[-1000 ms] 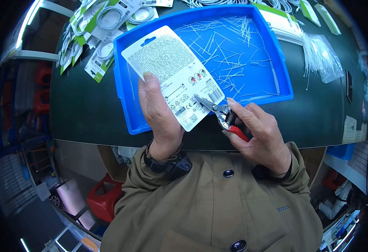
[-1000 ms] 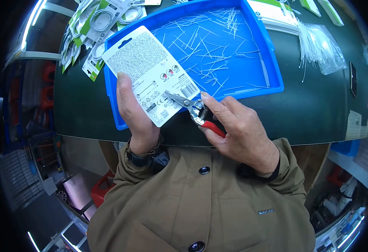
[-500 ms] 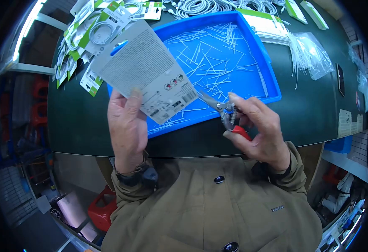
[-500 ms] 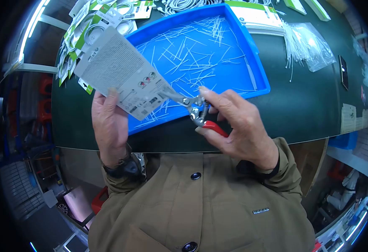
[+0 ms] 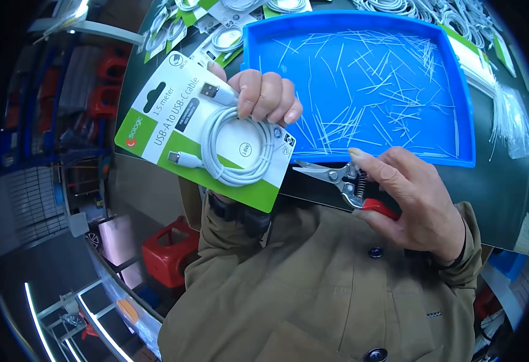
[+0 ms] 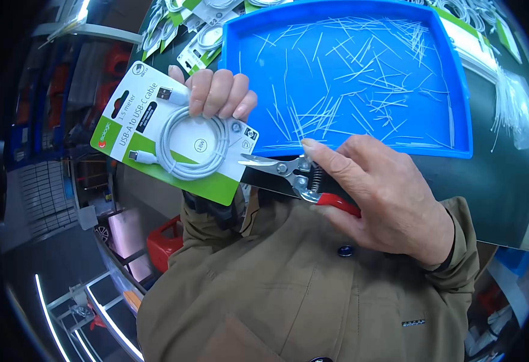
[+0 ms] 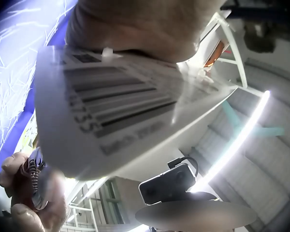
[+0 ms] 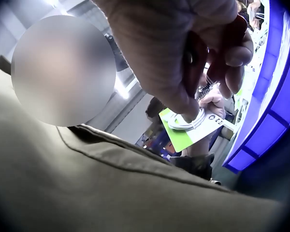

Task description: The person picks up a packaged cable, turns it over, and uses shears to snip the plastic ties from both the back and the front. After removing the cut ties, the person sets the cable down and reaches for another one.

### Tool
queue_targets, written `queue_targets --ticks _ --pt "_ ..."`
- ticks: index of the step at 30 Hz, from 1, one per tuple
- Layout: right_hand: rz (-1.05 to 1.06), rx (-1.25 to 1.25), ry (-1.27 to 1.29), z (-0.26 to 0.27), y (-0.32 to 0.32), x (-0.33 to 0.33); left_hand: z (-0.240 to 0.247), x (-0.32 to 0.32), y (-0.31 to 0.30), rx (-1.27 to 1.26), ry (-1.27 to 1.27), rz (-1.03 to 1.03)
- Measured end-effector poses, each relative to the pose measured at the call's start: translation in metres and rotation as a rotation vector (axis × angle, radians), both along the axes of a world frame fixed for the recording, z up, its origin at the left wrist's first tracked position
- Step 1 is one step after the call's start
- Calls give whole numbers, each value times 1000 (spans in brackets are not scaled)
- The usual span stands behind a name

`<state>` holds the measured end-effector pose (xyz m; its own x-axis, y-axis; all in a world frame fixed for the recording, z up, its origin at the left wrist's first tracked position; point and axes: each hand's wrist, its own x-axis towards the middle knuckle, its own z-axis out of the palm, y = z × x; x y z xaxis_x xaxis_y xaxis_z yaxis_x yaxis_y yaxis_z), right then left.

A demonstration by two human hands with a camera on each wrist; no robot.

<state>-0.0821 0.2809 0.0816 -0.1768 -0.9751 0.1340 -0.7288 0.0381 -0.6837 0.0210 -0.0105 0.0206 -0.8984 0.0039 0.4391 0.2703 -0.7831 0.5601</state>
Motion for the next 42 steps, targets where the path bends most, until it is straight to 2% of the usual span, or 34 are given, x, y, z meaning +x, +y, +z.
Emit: queue_targets --ticks 10,22,26,32,35,38,39,42 --pt "-23 -8 76 -3 -17 6 -11 -7 -7 -53 79 -153" --pt "-47 3 191 -2 -14 2 -7 -7 3 -178 -92 -111" --pt "-61 5 277 -4 -11 0 -8 -3 13 -193 -143 -1" --pt "-120 34 106 -12 -6 -2 -13 -12 22 -66 -60 54" --pt "-211 -170 -41 -23 -13 -1 -17 -17 37 81 -32 105" --pt "-271 -201 -324 -30 -18 3 -19 -22 70 275 -91 168" --pt "-273 -222 -395 -29 -21 4 -29 -28 72 302 -32 85" --pt "-246 -291 -424 -43 -29 2 -24 -25 94 431 -151 50"
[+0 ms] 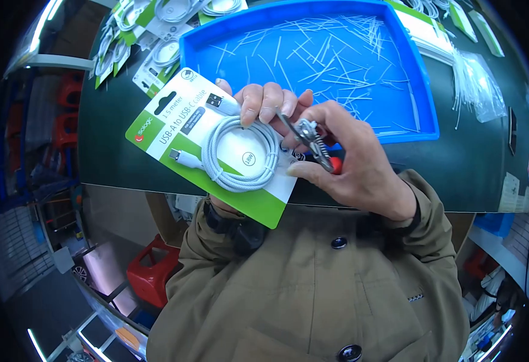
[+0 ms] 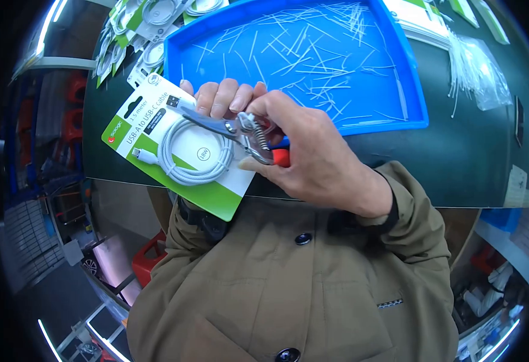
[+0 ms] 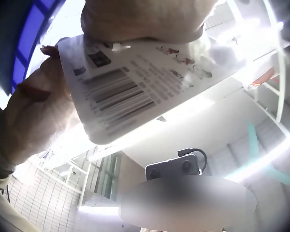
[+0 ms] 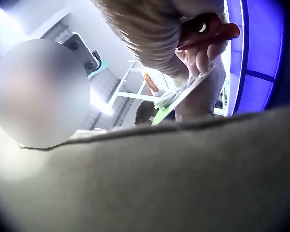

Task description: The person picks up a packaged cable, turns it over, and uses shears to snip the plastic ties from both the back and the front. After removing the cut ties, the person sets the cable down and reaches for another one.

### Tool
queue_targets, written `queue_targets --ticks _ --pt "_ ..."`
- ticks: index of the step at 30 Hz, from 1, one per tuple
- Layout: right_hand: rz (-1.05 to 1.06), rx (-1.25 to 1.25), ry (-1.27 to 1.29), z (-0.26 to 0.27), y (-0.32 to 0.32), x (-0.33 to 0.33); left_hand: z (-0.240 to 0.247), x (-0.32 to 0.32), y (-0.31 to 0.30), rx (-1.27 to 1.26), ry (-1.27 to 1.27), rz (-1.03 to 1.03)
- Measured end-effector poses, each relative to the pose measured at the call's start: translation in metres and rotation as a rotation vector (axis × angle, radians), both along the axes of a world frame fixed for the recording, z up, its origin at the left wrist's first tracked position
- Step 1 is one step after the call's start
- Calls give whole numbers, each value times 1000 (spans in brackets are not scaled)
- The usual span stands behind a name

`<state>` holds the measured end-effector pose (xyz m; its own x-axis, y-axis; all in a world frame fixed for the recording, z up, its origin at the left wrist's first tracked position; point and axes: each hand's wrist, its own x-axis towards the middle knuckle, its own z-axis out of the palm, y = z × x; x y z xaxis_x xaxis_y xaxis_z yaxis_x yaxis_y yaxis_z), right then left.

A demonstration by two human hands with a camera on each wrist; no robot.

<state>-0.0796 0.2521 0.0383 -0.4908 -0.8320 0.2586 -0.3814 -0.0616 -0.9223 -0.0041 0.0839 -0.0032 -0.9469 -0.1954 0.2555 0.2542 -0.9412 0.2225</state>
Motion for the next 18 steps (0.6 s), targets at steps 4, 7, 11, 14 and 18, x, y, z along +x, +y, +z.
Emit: queue_targets --ticks 4,7,11,14,18 --pt "14 -27 64 -3 -4 -1 -9 -5 6 32 56 -57" --pt "23 -39 82 -6 -4 -1 2 -1 8 29 -18 -64" --pt "11 4 35 4 0 -2 0 1 -14 -95 83 -62" --pt "-86 112 121 7 9 -14 24 24 -38 -139 -33 62" --pt "-231 196 274 10 16 -37 29 78 -95 -352 -8 277"
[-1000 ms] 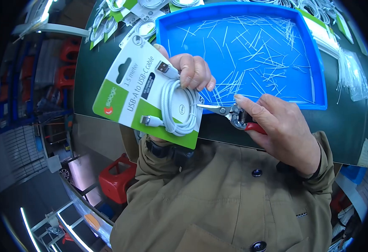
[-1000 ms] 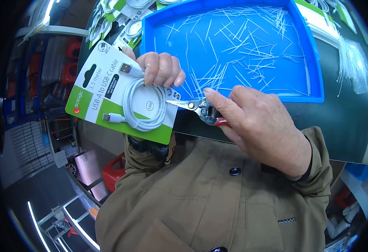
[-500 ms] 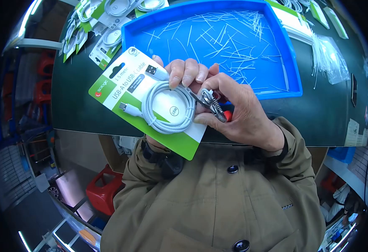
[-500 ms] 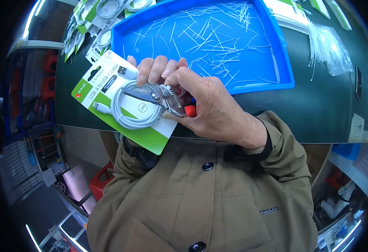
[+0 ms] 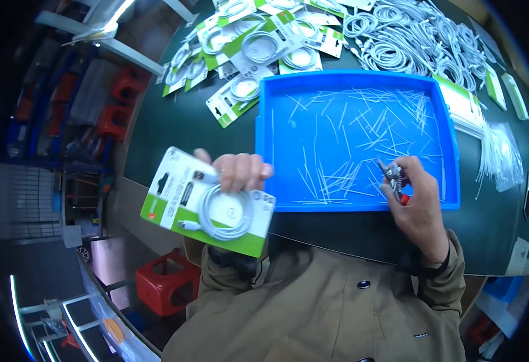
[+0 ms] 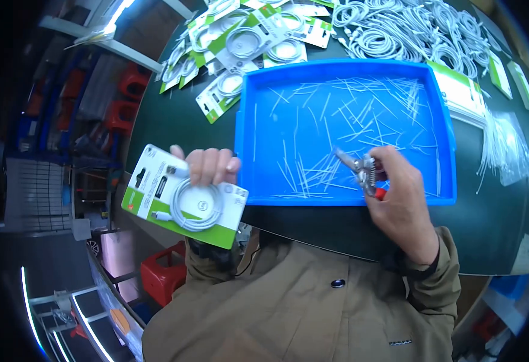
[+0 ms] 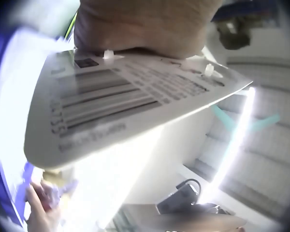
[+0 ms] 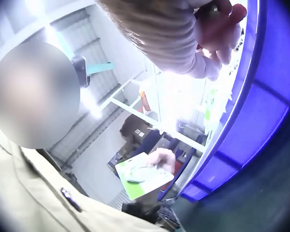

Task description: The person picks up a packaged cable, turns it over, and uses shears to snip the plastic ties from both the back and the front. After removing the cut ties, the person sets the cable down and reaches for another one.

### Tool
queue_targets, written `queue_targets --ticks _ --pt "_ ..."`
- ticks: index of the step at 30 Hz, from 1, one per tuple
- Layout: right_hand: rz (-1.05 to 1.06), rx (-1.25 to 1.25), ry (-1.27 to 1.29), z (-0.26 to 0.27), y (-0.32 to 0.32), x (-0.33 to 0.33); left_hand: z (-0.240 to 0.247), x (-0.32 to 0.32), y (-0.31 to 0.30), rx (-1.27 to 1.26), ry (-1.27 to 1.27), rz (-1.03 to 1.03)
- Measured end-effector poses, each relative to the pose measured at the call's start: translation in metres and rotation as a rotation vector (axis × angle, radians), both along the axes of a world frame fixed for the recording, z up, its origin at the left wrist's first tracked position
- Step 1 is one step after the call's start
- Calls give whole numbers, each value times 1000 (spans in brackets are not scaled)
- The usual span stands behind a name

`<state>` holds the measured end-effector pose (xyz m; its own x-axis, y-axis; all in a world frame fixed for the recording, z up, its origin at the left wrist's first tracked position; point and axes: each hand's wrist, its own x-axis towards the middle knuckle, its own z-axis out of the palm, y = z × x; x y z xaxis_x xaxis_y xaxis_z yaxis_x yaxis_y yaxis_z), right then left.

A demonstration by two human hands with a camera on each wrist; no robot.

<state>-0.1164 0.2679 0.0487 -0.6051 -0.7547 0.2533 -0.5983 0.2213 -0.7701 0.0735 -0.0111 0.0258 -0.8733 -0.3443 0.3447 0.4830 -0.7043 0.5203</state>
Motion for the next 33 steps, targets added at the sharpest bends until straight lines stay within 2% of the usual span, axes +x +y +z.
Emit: queue_targets --ticks 2,3,6,8,9,12,14,16,18,20,22,24,25,28,29,33 --pt "-72 16 170 -1 2 -10 5 40 -13 -49 -117 250" --pt "-76 17 217 0 3 -15 2 62 -27 -101 -149 308" --pt "-108 -9 43 1 8 -19 -31 142 -70 -234 -236 562" --pt "-114 26 -12 0 13 -22 -61 205 -95 -257 -463 878" --pt "-110 47 -33 2 14 -23 -75 230 -108 -398 -734 1153" --pt "-85 39 -27 3 13 -24 -46 217 -113 -237 -968 1523" --pt "-74 9 1 -1 13 -24 -45 205 -123 -444 -980 1484" --pt "-72 -31 33 -7 14 -25 -32 159 -126 -670 -996 1424" --pt "-78 23 -18 -2 17 -26 -19 115 -124 -1101 -1150 1275" --pt "-83 60 -64 1 20 -27 -6 61 -113 -1307 -1085 1066" --pt "-85 79 -105 2 21 -29 4 15 -103 -1681 -920 942" --pt "-76 75 -52 -4 23 -33 -2 -18 -106 -1870 -809 840" --pt "-74 67 -37 -7 23 -35 -5 -33 -110 -1891 -739 760" --pt "-73 34 -16 -12 23 -37 -33 -60 -134 -2038 -695 721" --pt "-76 35 -17 -12 24 -38 -41 -61 -142 -2137 -716 760" --pt "-83 22 -38 -10 23 -38 -28 -49 -147 -2026 -960 676"
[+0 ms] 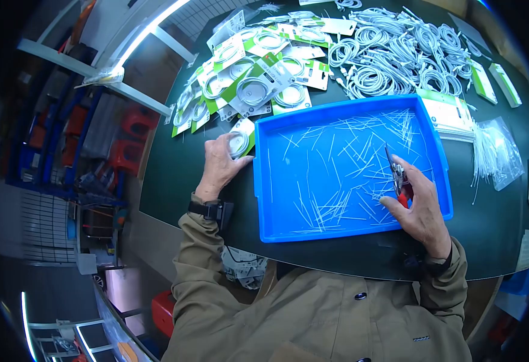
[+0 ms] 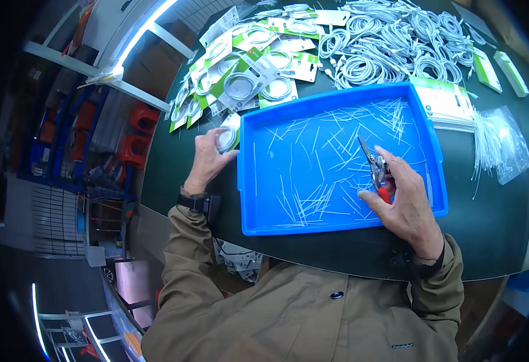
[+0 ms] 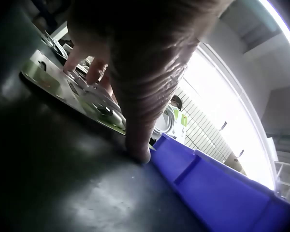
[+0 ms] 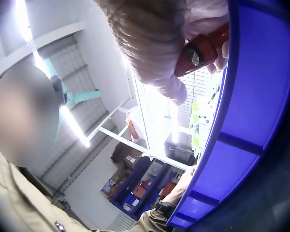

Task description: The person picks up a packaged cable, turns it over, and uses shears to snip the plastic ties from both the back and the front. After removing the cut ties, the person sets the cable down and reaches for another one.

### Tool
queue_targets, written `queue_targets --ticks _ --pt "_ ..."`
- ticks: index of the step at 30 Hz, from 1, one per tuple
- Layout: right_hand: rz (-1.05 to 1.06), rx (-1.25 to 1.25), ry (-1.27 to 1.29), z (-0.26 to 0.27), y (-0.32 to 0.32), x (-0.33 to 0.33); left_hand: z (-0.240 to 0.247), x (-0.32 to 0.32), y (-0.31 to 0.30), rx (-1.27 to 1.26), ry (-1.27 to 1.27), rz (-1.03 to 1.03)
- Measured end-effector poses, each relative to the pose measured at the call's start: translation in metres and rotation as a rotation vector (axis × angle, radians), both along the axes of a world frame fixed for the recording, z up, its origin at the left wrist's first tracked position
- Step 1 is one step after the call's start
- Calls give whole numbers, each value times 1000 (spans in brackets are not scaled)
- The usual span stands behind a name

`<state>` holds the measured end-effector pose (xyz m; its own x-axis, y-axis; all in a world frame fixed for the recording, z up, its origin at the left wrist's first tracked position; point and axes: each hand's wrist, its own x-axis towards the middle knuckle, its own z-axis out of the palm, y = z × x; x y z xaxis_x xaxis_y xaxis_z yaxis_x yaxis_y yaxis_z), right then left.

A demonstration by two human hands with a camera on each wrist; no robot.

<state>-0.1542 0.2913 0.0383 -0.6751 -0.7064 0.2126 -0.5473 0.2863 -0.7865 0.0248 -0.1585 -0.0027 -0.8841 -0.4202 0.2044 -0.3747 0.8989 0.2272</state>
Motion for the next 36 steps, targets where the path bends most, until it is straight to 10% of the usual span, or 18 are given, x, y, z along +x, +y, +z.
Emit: queue_targets --ticks 13,18,29,36 --pt "7 30 -177 10 1 4 22 61 10 -234 240 360" --pt "91 -26 -205 11 -2 9 73 55 77 318 847 211" --pt "267 101 -38 32 6 31 61 22 203 1502 924 98" --pt "260 174 33 26 12 60 43 6 238 1509 900 33"
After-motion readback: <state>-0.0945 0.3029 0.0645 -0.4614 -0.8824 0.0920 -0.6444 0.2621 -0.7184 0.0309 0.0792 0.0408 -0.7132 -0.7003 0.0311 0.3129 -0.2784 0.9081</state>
